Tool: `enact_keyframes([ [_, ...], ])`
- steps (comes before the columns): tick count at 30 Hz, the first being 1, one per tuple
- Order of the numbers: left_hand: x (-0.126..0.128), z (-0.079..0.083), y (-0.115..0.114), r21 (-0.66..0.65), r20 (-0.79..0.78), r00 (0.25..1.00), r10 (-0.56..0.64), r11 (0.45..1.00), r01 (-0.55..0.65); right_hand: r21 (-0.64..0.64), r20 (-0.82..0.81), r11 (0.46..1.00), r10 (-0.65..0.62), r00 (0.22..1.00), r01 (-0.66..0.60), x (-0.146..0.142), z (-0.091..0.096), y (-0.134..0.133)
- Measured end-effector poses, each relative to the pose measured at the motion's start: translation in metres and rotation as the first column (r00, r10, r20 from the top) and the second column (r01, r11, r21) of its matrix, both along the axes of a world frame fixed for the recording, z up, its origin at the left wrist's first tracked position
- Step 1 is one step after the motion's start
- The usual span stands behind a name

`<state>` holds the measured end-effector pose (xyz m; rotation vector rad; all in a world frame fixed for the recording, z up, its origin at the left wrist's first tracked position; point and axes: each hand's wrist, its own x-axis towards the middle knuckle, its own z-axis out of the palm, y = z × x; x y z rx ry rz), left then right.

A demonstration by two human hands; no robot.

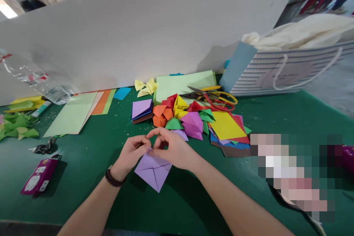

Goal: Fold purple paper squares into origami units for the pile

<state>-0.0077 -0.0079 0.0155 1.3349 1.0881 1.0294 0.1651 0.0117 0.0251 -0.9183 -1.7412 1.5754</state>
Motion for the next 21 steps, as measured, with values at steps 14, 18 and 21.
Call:
enact_keyframes([
  [14, -0.0033, 0.0020, 0.0008, 0.050, -0.052, 0.998, -0.034, 0.998, 0.037, 0.066, 0.018, 0.998, -0.015, 1.000, 0.014, -0.0001, -0.0008, -0.0009],
  [18, -0.0025, 0.0031, 0.0002, 0.045, -0.048, 0.999, 0.017, 0.999, -0.015, 0.120, 0.027, 0.992, -0.038, 0.999, 0.034, -0.0020, -0.0011, -0.0010],
  [21, -0.0022, 0.0054, -0.0003, 0.029, -0.017, 0.999, 0.042, 0.999, -0.042, 0.157, 0.013, 0.985, -0.075, 0.997, 0.072, -0.0014, -0.0021, 0.0005],
])
